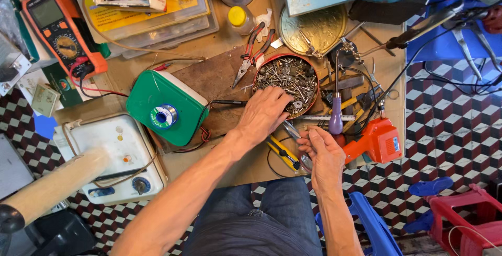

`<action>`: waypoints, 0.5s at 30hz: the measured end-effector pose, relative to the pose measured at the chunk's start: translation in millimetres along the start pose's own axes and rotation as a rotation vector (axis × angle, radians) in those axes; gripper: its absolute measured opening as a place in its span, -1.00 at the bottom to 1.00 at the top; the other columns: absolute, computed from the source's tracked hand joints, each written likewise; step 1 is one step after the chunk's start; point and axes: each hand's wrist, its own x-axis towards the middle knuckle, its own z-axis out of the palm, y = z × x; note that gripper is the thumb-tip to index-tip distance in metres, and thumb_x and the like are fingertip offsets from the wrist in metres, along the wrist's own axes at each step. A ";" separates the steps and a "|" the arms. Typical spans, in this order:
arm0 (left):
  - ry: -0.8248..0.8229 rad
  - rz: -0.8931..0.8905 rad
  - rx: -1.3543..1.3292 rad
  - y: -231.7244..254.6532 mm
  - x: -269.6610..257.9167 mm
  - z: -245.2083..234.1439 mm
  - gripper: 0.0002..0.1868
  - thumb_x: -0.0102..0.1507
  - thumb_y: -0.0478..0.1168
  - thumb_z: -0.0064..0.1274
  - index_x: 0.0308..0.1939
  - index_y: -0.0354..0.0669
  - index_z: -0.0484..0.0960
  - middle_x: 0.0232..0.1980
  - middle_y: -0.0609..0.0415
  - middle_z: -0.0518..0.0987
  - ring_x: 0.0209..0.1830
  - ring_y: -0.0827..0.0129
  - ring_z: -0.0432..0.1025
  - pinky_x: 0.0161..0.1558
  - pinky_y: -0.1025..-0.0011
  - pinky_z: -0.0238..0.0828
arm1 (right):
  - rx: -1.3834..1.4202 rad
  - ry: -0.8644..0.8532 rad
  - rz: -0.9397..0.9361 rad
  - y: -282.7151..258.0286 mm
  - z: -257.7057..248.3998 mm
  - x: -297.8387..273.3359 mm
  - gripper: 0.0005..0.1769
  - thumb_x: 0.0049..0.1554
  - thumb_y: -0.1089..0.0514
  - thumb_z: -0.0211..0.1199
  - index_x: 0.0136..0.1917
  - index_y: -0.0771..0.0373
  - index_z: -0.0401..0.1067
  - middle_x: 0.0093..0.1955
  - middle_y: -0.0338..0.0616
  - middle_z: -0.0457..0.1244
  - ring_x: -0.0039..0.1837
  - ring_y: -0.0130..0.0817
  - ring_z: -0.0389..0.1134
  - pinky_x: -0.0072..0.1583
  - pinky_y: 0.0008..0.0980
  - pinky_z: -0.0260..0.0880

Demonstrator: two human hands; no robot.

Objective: The person sorts through a container of small metal parts, selects a component, and uses pliers to strip the insulation from a wire. They then insert the wire into a hole in a handheld electric mixer and test the connection. The person repeats the process with another wire, inserting it into the mixer and testing it.

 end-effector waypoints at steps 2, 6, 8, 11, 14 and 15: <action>-0.058 0.032 0.028 -8.3 15.6 -0.7 -0.51 0.04 -0.27 0.35 0.00 -0.16 0.52 -0.03 -0.04 0.45 0.02 0.06 0.35 -0.01 0.14 0.29 | 0.004 0.015 -0.007 1.4 -2.4 -1.6 -0.72 0.26 0.21 0.19 0.17 0.45 0.46 -0.02 -0.01 0.40 -0.06 -0.39 0.44 -0.01 -0.46 0.43; -0.074 0.032 0.057 -10.9 14.4 -0.6 -0.49 -0.03 -0.32 0.34 -0.03 -0.20 0.52 -0.06 -0.07 0.43 -0.02 0.02 0.34 -0.07 0.12 0.29 | -0.154 0.027 -0.066 10.5 4.9 -1.9 -0.70 0.28 0.20 0.19 0.19 0.47 0.47 -0.03 -0.07 0.40 -0.09 -0.49 0.38 -0.04 -0.52 0.37; -0.035 0.004 0.086 -17.7 11.0 -5.0 -0.56 0.01 -0.37 0.30 -0.06 -0.18 0.52 -0.06 -0.03 0.44 0.01 0.04 0.35 -0.01 0.13 0.33 | -0.203 -0.015 -0.116 13.0 11.3 3.0 -0.68 0.27 0.20 0.19 0.24 0.42 0.45 -0.07 -0.11 0.40 -0.13 -0.52 0.36 -0.06 -0.55 0.36; -0.022 -0.005 0.131 -25.4 8.1 -6.3 -0.67 0.10 -0.43 0.22 -0.09 -0.17 0.52 -0.04 -0.01 0.44 0.03 0.07 0.36 0.04 0.15 0.37 | -0.276 -0.020 -0.140 14.9 16.4 13.1 -0.67 0.27 0.19 0.19 0.26 0.39 0.45 -0.14 -0.14 0.38 -0.18 -0.54 0.32 -0.12 -0.56 0.32; 0.026 -0.022 0.122 -24.4 4.4 -5.8 -0.68 0.09 -0.45 0.13 -0.08 -0.21 0.53 -0.06 -0.04 0.45 0.00 0.03 0.37 0.00 0.15 0.39 | -0.296 -0.013 -0.129 17.2 18.4 17.6 -0.67 0.28 0.19 0.19 0.27 0.38 0.45 -0.17 -0.19 0.35 -0.20 -0.56 0.30 -0.15 -0.58 0.31; 0.053 -0.026 0.105 -21.3 4.4 -4.3 -0.66 0.06 -0.45 0.10 -0.07 -0.22 0.53 -0.07 -0.06 0.45 -0.02 0.02 0.37 -0.02 0.14 0.39 | -0.295 -0.008 -0.127 16.2 17.1 18.5 -0.67 0.28 0.19 0.19 0.27 0.38 0.45 -0.18 -0.21 0.34 -0.21 -0.57 0.30 -0.15 -0.59 0.31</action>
